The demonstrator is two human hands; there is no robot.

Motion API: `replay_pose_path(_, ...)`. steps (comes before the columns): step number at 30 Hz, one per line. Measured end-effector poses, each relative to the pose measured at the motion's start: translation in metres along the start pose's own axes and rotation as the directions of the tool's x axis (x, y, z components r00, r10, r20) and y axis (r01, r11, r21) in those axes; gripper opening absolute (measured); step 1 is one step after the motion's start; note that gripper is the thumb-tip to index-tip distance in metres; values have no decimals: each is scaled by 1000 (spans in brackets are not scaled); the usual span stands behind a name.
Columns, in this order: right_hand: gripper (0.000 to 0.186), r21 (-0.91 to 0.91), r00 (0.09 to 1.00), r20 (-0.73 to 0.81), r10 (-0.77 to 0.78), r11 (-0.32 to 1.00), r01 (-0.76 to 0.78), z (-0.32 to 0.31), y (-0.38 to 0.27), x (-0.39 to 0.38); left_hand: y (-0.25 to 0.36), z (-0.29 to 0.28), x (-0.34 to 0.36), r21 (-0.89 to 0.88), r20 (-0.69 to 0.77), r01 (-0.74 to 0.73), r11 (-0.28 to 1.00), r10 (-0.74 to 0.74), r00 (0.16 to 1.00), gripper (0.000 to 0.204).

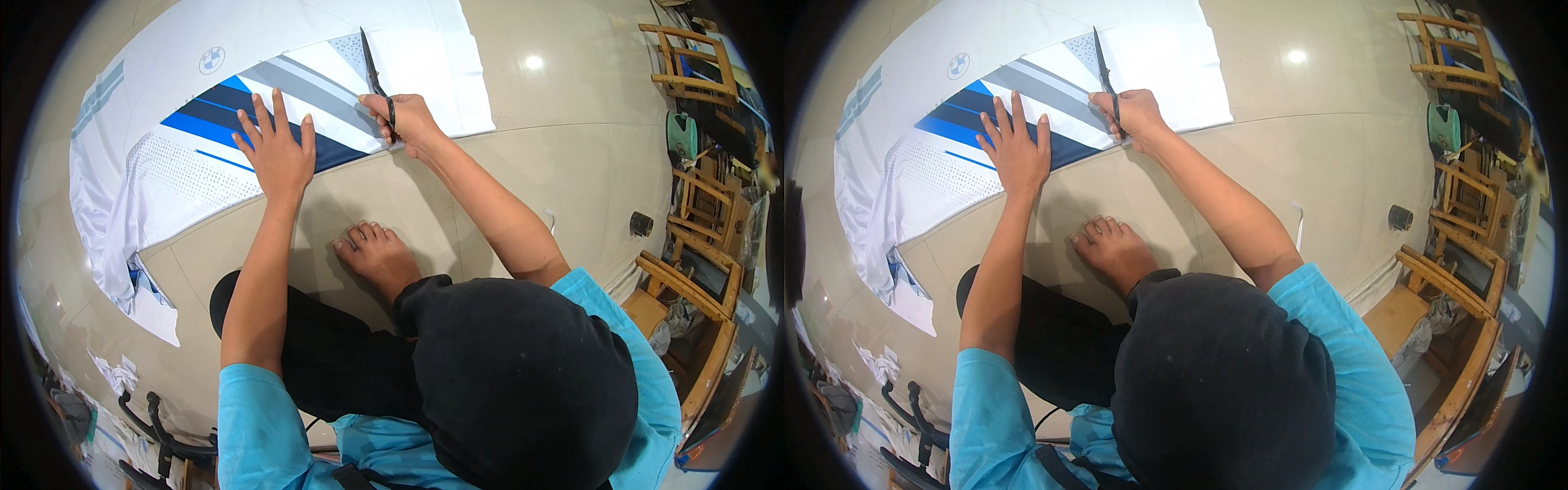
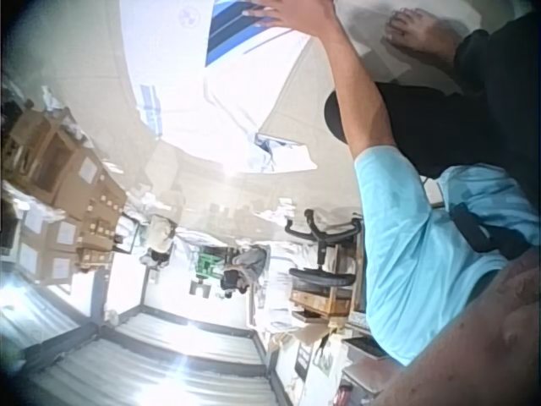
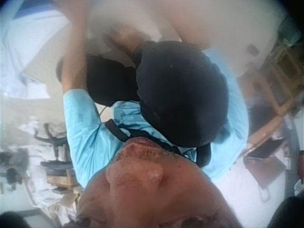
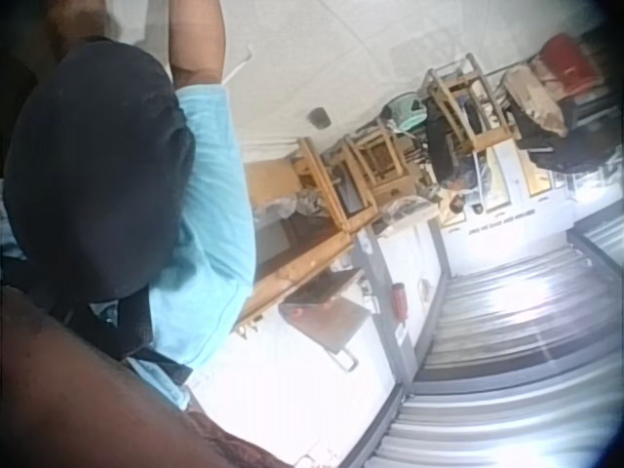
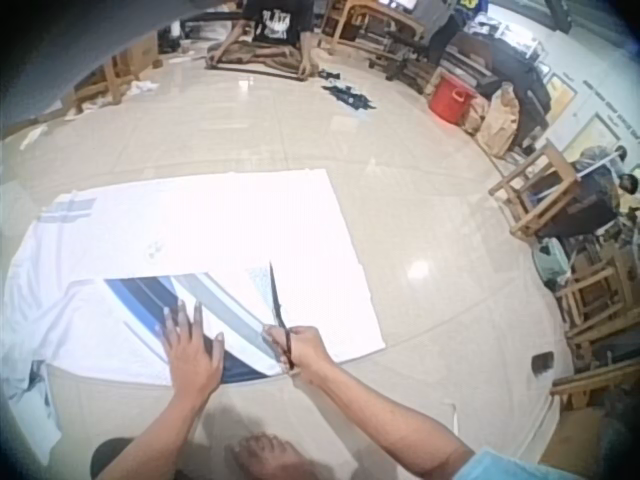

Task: The person cuts a long strip of dark blue fabric into smaller pieces using scissors. They then unfold a white jersey with blue and gray graphics and cut along its seams to separate the sleeves and body sections.

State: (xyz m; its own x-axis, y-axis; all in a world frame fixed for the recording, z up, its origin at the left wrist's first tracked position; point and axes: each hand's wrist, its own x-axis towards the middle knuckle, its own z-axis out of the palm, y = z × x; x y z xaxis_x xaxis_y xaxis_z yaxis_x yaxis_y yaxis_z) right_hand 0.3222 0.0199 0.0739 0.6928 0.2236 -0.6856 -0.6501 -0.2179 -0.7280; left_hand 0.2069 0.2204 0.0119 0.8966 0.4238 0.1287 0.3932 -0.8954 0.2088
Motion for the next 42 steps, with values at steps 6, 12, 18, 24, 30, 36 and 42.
replay_pose_path(6,37,-7,1000,-5,17,1000,-17,1,1,2,0,-1,0,-1,-7,0,1000,0,1000,74)
replay_pose_path(12,38,-5,1000,11,3,1000,-3,-1,5,8,1,-1,1,0,0,-2,1000,2,1000,74)
replay_pose_path(18,41,31,996,66,55,998,-57,-21,1,-32,0,-1,-1,0,2,-1,1000,1,1000,74)
replay_pose_path(24,43,-293,938,-281,-204,949,119,-70,27,-47,-2,-1,0,-17,5,-12,1000,12,1000,76)
replay_pose_path(30,51,-743,581,-504,-639,664,86,-136,36,-20,-6,-10,7,-190,86,24,982,-7,996,81)
replay_pose_path(36,42,-742,612,-539,-579,670,-20,-164,48,0,-66,-64,26,-451,158,116,885,-48,986,72)
replay_pose_path(42,36,-732,581,-517,-629,677,81,-168,60,26,-207,-64,13,-72,113,260,963,-251,961,88)
